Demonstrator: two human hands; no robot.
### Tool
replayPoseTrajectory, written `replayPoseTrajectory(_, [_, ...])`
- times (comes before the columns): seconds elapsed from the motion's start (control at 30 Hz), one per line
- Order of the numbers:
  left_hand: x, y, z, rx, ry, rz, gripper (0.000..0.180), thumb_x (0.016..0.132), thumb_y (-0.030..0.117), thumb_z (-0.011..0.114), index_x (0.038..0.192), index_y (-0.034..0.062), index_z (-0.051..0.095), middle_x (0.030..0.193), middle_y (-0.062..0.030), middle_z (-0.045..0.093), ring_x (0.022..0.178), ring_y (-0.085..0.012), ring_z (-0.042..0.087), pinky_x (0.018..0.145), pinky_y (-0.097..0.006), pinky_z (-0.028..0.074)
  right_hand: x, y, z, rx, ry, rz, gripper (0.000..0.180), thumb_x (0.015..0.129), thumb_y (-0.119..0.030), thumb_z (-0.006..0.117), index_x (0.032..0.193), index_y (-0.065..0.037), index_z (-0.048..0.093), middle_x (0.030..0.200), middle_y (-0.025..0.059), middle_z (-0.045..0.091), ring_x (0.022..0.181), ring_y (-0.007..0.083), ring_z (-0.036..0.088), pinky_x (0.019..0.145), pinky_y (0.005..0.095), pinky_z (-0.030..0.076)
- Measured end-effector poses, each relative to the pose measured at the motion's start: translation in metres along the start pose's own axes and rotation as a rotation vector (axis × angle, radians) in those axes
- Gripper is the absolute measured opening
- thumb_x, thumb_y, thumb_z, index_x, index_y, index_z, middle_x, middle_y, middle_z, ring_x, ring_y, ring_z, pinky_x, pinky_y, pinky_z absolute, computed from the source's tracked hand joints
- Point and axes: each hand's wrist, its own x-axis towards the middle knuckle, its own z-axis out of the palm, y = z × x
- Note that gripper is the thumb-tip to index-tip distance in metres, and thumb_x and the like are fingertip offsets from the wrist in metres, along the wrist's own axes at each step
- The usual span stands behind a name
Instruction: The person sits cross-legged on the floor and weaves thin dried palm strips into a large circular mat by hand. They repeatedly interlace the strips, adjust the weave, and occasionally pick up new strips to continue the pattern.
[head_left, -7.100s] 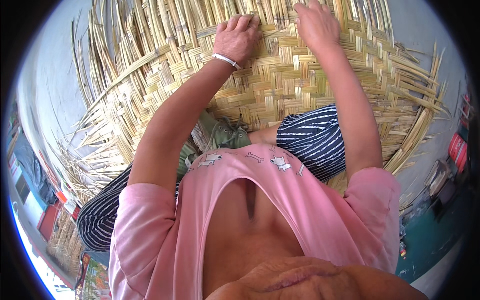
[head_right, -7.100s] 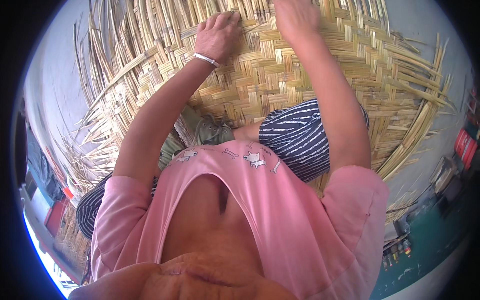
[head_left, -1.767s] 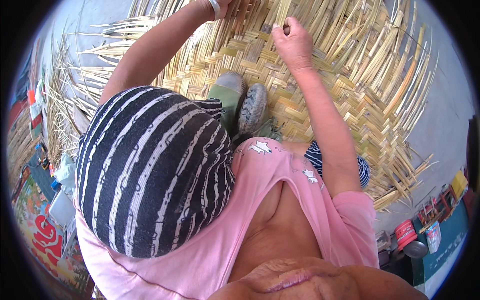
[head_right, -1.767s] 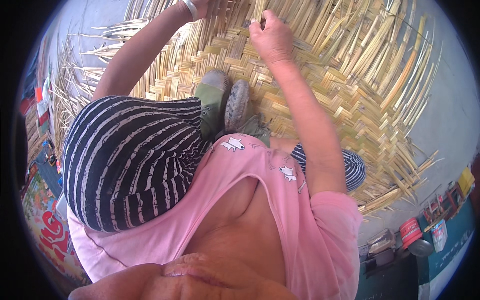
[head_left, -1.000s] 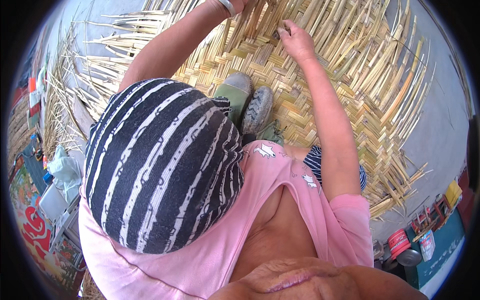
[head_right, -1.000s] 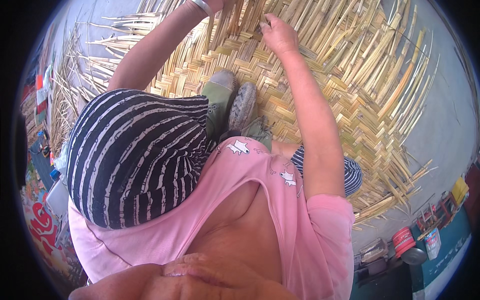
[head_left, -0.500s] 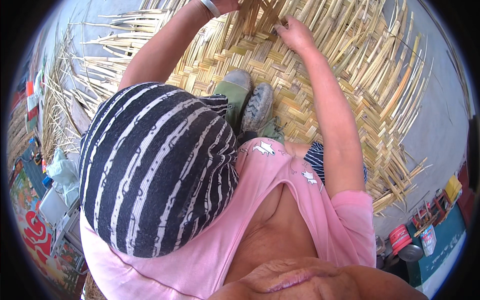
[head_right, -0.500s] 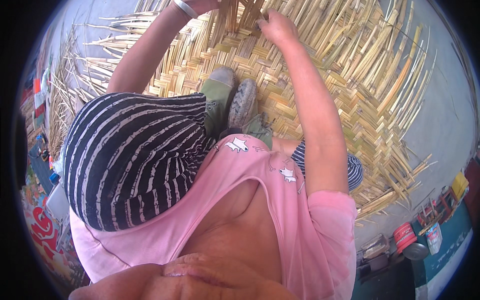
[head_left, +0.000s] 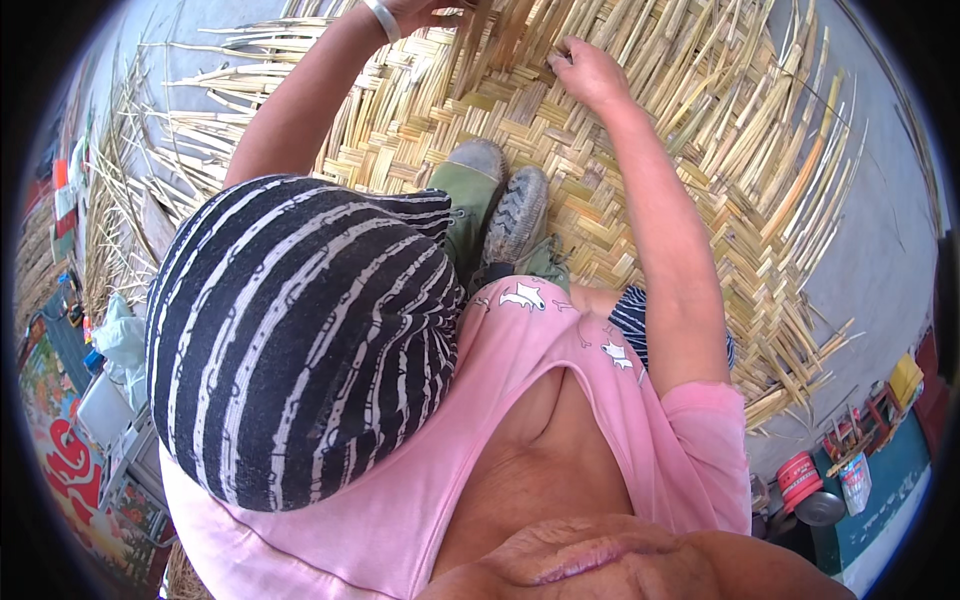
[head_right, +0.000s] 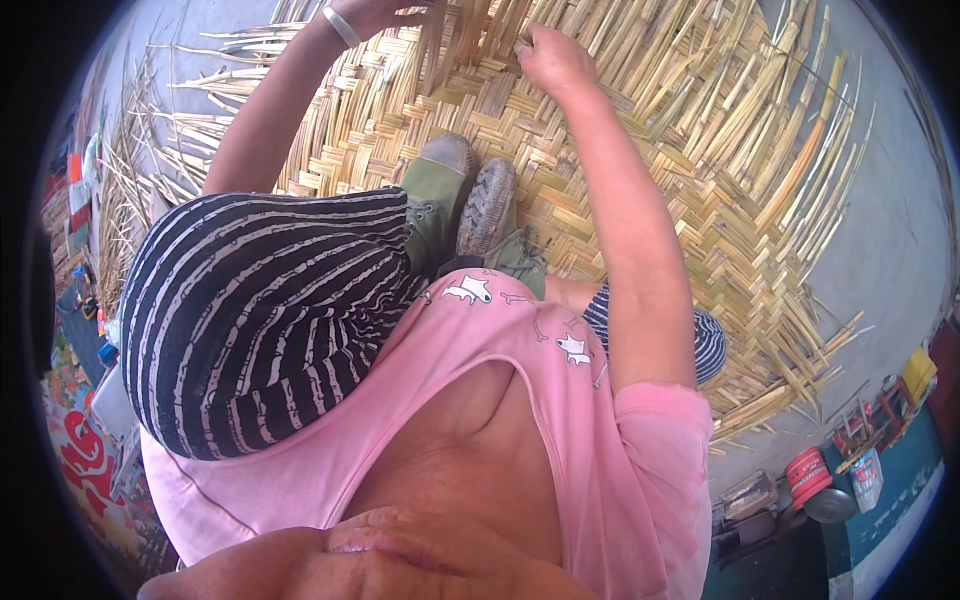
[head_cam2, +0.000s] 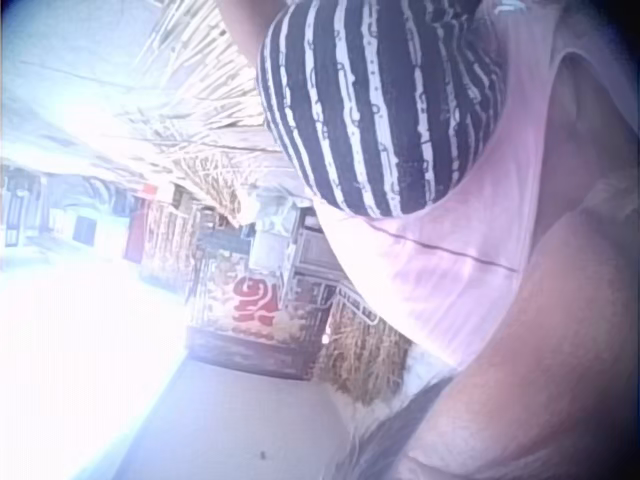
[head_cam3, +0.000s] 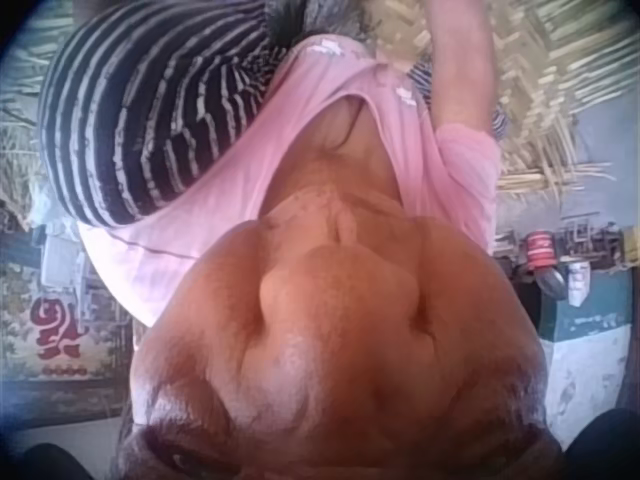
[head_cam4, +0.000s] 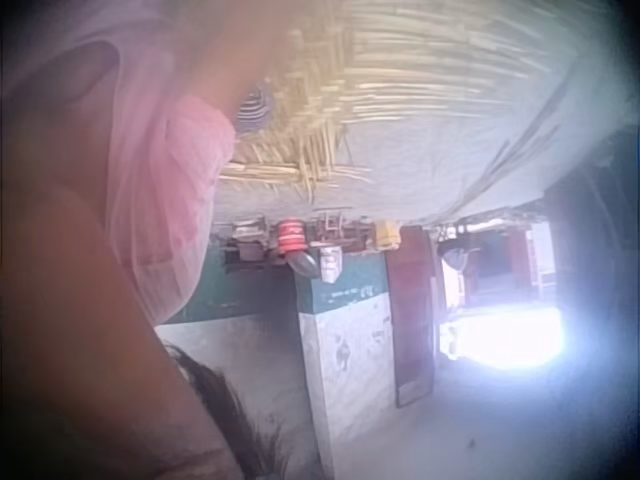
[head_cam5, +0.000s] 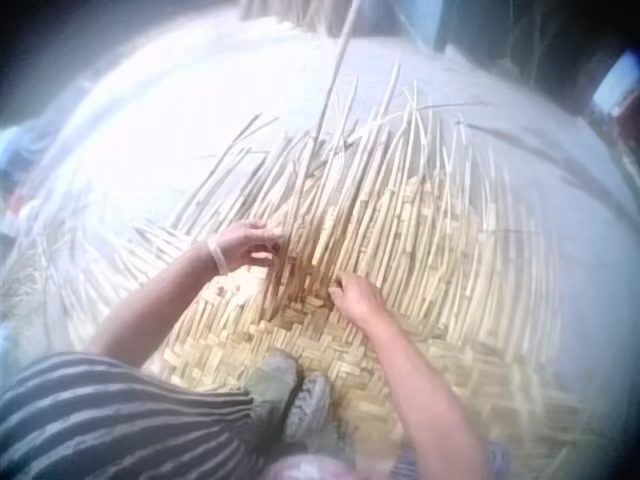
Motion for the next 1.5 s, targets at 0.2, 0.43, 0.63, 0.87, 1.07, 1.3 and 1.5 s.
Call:
replayPoseTrajectory(0.2, [-0.009,-0.046,-0.006,0.038,0.102,-0.091,0.022,0.095,0.03,0.075,0.097,0.0087,0.069,0.093,-0.0059,0.073,0.091,-0.016,0.07,0.083,-0.034,0.055,0.001,0.005,0.011,-0.065,0.035,-0.031,0.029,0.097,-0.029,0.062,0.121,-0.013,0.066,0.12,0.0137,0.069,0.114,0.0357,0.066,0.101,0.051,0.051])
replayPoseTrajectory(0.43, [-0.022,-0.035,0.0,-0.379,0.133,0.132,0.035,0.099,0.043,0.065,0.08,0.0143,0.065,0.076,-0.003,0.067,0.086,-0.0192,0.068,0.082,-0.036,0.052,-0.032,0.001,0.029,-0.09,0.274,-0.078,0.041,0.096,-0.015,0.063,0.138,-0.017,0.062,0.131,0.0089,0.059,0.109,0.0296,0.068,0.098,0.0443,0.056])
replayPoseTrajectory(0.63, [-0.032,-0.045,-0.02,-0.341,0.023,-0.074,0.033,0.104,0.042,0.059,0.095,0.0115,0.067,0.071,-0.0026,0.066,0.069,-0.0181,0.066,0.076,-0.035,0.055,-0.035,0.005,0.043,-0.386,0.252,-0.247,0.045,0.092,-0.007,0.059,0.137,-0.01,0.059,0.13,0.0128,0.06,0.107,0.0297,0.067,0.088,0.0435,0.059])
replayPoseTrajectory(0.87, [-0.061,-0.003,-0.02,-0.48,0.15,0.194,0.029,0.105,0.034,0.059,0.105,0.0069,0.066,0.077,-0.0046,0.067,0.071,-0.022,0.067,0.077,-0.04,0.056,-0.041,0.004,0.056,-0.611,0.367,-0.341,0.046,0.091,-0.008,0.059,0.136,0.0,0.056,0.127,0.0135,0.061,0.108,0.0286,0.064,0.084,0.0413,0.056])
replayPoseTrajectory(1.07, [-0.095,0.003,-0.113,-0.585,0.117,0.344,0.027,0.102,0.036,0.063,0.091,0.0117,0.063,0.065,0.001,0.054,0.057,-0.0174,0.052,0.079,-0.042,0.056,-0.041,-0.002,0.055,-0.636,0.308,-0.279,0.049,0.093,-0.007,0.057,0.141,-0.002,0.053,0.131,0.0138,0.059,0.111,0.028,0.063,0.085,0.0409,0.056])
replayPoseTrajectory(1.3, [-0.119,-0.006,-0.145,0.115,0.599,0.113,0.019,0.094,0.024,0.076,0.097,0.0089,0.066,0.073,-0.0009,0.058,0.062,-0.0126,0.058,0.056,-0.027,0.052,-0.042,-0.001,0.048,-0.618,0.326,-0.327,0.043,0.093,-0.007,0.059,0.135,-0.001,0.055,0.121,0.0134,0.061,0.107,0.0279,0.066,0.084,0.0411,0.059])
replayPoseTrajectory(1.5, [-0.092,-0.027,-0.198,0.201,0.821,0.101,0.019,0.095,0.02,0.073,0.089,0.0032,0.067,0.066,-0.0042,0.056,0.051,-0.0153,0.051,0.044,-0.03,0.041,-0.037,-0.012,0.031,-0.608,0.158,-0.289,0.034,0.092,-0.003,0.058,0.125,0.0,0.056,0.121,0.0167,0.059,0.101,0.0305,0.068,0.082,0.0421,0.063])
